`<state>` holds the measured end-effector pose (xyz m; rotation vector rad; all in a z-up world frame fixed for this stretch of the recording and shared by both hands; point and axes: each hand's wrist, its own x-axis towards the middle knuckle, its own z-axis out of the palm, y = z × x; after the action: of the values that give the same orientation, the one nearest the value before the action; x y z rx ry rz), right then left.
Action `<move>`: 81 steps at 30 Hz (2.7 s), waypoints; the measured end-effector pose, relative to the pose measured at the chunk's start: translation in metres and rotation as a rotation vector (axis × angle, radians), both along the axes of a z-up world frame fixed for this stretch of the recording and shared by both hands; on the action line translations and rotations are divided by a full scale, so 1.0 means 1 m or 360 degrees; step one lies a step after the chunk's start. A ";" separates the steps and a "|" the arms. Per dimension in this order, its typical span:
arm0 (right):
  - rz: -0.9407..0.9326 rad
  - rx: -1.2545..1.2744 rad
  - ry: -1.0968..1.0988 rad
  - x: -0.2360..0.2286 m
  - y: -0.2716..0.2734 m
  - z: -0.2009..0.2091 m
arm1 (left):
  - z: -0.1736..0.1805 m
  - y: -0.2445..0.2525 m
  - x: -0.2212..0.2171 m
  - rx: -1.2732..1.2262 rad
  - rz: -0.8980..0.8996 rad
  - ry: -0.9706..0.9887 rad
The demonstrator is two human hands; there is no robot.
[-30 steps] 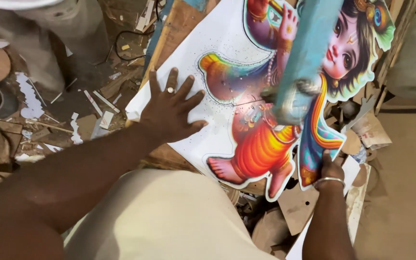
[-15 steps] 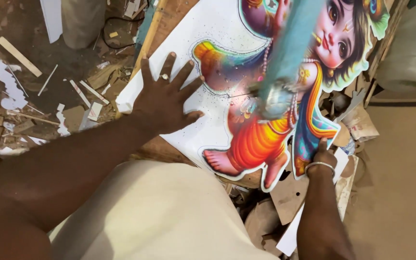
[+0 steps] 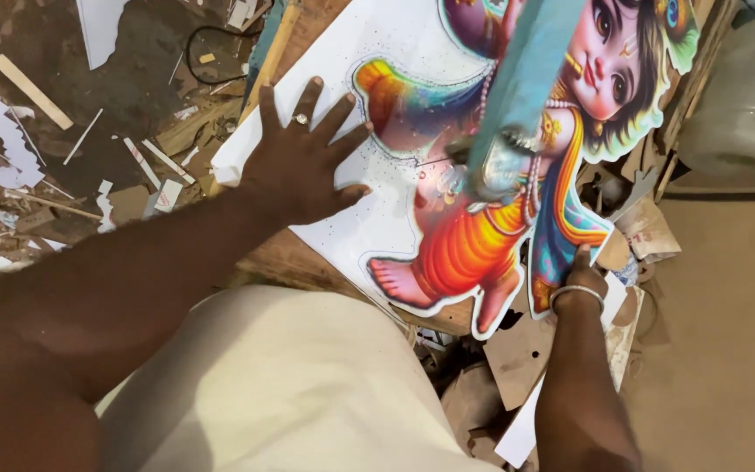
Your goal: Cutting a decorative cardboard or foam sign using a power saw.
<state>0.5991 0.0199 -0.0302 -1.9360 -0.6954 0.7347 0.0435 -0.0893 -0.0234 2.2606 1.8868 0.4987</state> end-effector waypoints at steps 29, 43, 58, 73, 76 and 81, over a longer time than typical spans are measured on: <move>-0.0165 0.0059 0.0091 -0.022 -0.022 0.011 | 0.003 -0.006 0.013 -0.0091 0.0214 0.0021; -0.0184 -0.0009 0.0020 -0.014 -0.021 0.003 | -0.001 -0.002 0.008 0.0006 0.0191 0.0027; -0.0048 0.0250 0.0181 -0.011 -0.024 -0.005 | -0.007 0.007 0.005 0.0064 0.0175 -0.0064; -0.0164 0.0125 0.0203 -0.018 -0.040 -0.002 | -0.003 0.014 -0.002 0.0112 0.0139 -0.0053; -0.0189 0.0091 0.0227 -0.059 -0.056 0.026 | -0.009 0.019 -0.001 0.0136 0.0135 -0.0023; -0.0376 0.0023 0.0275 -0.044 -0.052 0.014 | -0.010 0.023 -0.001 0.0144 0.0134 0.0031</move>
<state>0.5555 -0.0317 -0.0164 -1.8755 -0.3583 0.7351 0.0422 -0.0660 -0.0338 2.2558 2.0153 0.5876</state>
